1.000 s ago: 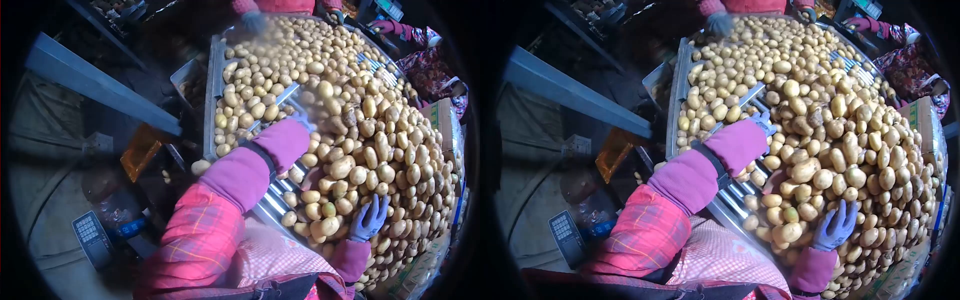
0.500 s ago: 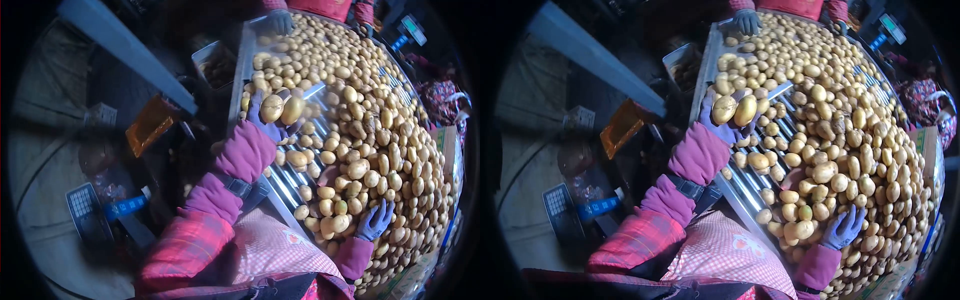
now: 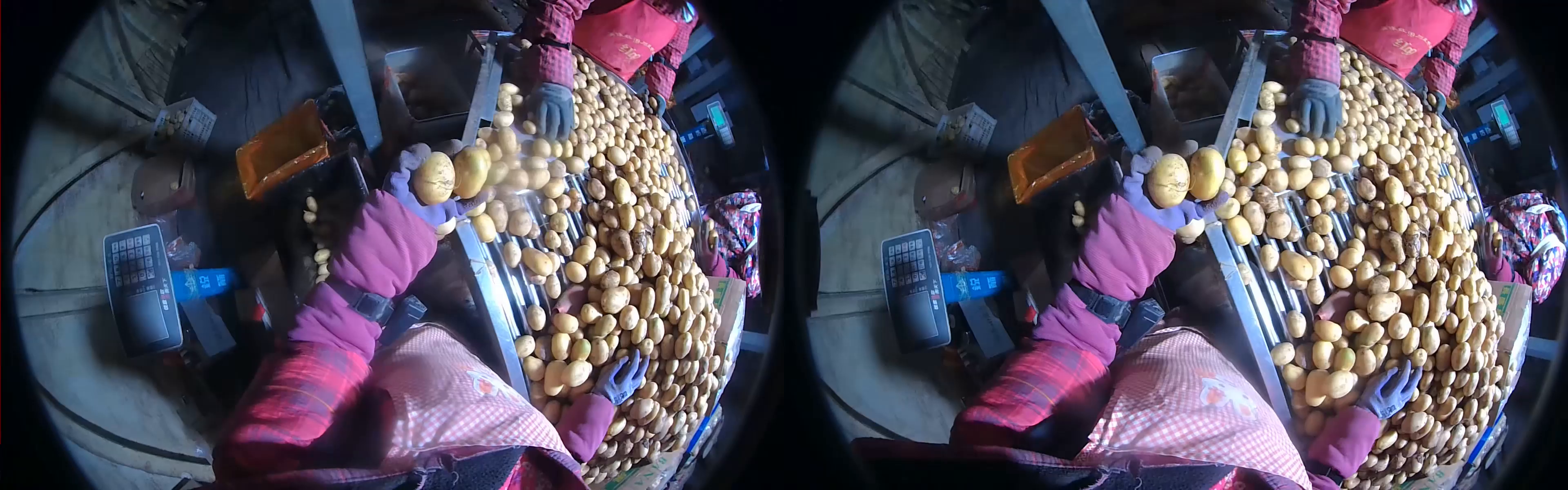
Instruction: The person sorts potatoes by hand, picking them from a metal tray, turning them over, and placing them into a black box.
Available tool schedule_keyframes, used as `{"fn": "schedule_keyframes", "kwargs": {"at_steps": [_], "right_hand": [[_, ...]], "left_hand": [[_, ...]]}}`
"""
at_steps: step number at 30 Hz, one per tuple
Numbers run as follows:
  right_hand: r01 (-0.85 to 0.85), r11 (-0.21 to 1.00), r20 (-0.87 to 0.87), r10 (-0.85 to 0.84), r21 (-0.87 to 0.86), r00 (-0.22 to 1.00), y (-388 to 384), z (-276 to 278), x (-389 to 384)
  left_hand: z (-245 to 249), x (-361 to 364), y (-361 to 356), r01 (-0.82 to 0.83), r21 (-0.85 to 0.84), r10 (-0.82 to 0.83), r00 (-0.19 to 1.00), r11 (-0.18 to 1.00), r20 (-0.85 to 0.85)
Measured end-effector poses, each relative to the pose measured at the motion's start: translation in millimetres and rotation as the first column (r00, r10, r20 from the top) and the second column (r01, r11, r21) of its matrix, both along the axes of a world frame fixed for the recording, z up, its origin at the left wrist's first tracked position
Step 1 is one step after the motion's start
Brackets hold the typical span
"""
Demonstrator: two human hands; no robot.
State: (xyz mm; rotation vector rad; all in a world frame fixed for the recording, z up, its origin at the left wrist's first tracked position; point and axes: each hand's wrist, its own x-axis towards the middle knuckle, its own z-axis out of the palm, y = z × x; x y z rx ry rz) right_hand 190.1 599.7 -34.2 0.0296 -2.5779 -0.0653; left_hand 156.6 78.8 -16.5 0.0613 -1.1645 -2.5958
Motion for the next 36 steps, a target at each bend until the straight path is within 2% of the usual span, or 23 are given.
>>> {"fn": "schedule_keyframes", "kwargs": {"at_steps": [1,2,3,5,7,8,9,11,13,14,15,16,17,19,20,21,23,28,29,31,34,35,36], "right_hand": [[0.040,0.999,0.036,-0.041,0.030,0.999,1.0,0.8,0.4],[-0.013,0.997,0.016,0.014,-0.076,1.000,3.2,3.9,0.3],[-0.009,0.985,-0.017,0.007,-0.172,1.000,5.3,6.8,1.4],[-0.263,0.957,-0.150,0.244,-0.122,0.958,-49.3,37.2,-9.2],[-0.292,0.736,-0.035,0.343,-0.611,0.938,-144.5,53.0,-13.3],[-0.230,0.637,0.123,0.460,-0.735,0.880,-179.8,53.6,-19.3],[0.059,0.360,0.287,0.622,-0.931,0.728,-216.9,56.5,-23.2],[0.062,0.140,0.151,0.810,-0.988,0.567,-282.4,30.2,-43.1],[0.449,-0.059,0.146,0.901,-0.892,0.408,-332.3,34.0,-48.2],[0.311,0.022,0.152,0.902,-0.950,0.403,-342.8,10.1,-60.3],[0.170,0.106,0.166,0.904,-0.980,0.393,-350.1,-15.4,-65.8],[0.409,-0.072,0.076,0.940,-0.910,0.334,-359.9,-5.3,-58.7],[0.512,-0.120,0.033,0.960,-0.851,0.279,-354.9,-33.1,-66.9],[0.622,-0.294,-0.118,0.944,-0.726,0.309,-358.8,-9.1,-48.1],[0.693,-0.327,-0.078,0.928,-0.642,0.365,-354.9,-19.0,-47.5],[0.755,-0.335,-0.116,0.937,-0.564,0.329,-350.5,-15.7,-52.7],[0.724,-0.474,-0.051,0.851,-0.501,0.522,-354.9,-13.5,-49.6],[0.785,-0.420,-0.084,0.898,-0.455,0.431,-339.1,-27.4,-45.1],[0.651,-0.315,-0.207,0.948,-0.690,0.241,-327.7,-30.8,-46.1],[0.550,-0.289,-0.183,0.953,-0.784,0.240,-327.6,-28.2,-41.3],[0.374,-0.200,-0.122,0.967,-0.905,0.222,-332.1,-19.5,-35.6],[0.284,-0.153,-0.094,0.973,-0.947,0.210,-333.6,-15.2,-33.4],[0.173,-0.097,-0.061,0.978,-0.980,0.199,-337.0,-10.6,-30.4]], "left_hand": [[0.8,3.5,-6.8,-0.006,0.005,0.006,1.000,1.000,0.000],[1.6,7.4,-14.2,0.072,0.423,-0.103,0.994,0.903,0.049],[3.4,10.4,-20.5,0.110,0.765,-0.219,0.975,0.634,0.041],[-3.6,15.7,-27.0,0.105,0.767,-0.214,0.976,0.633,0.043],[-11.4,21.5,-27.7,0.328,0.696,-0.228,0.945,0.639,-0.236],[-14.3,25.1,-26.1,0.250,0.671,-0.219,0.967,0.699,-0.132],[-6.3,29.2,-21.3,0.203,0.723,-0.228,0.972,0.660,-0.065],[-6.9,37.1,-16.9,0.165,0.679,-0.272,0.961,0.715,0.053],[-14.5,43.1,-8.3,0.192,0.635,-0.311,0.947,0.748,0.079],[-21.7,47.3,-4.9,0.204,0.595,-0.329,0.938,0.778,0.109],[-18.8,57.3,-6.4,0.299,0.657,-0.435,0.899,0.692,0.050],[-14.0,62.6,-4.2,0.285,0.682,-0.448,0.892,0.674,0.069],[-10.4,64.1,-3.5,0.274,0.701,-0.456,0.886,0.658,0.081],[-10.8,72.6,-6.0,0.299,0.712,-0.438,0.899,0.635,0.012],[-11.4,79.0,-6.8,0.340,0.715,-0.424,0.903,0.611,-0.066],[-11.3,86.7,-8.0,0.317,0.713,-0.404,0.913,0.625,-0.052],[-10.2,100.2,-12.5,0.197,0.603,-0.349,0.926,0.773,0.144],[-39.5,154.5,-43.6,-0.010,0.278,-0.103,0.917,0.960,0.385],[-52.9,166.4,-55.1,-0.051,0.189,-0.043,0.888,0.981,0.458],[-46.2,185.9,-54.1,-0.192,-0.113,0.221,0.767,0.975,0.602],[-45.9,197.9,-53.4,-0.213,-0.297,0.357,0.703,0.931,0.615],[-56.0,198.5,-56.1,-0.221,-0.299,0.364,0.705,0.928,0.609],[-73.0,199.2,-58.5,-0.121,-0.197,0.215,0.784,0.973,0.582]]}}
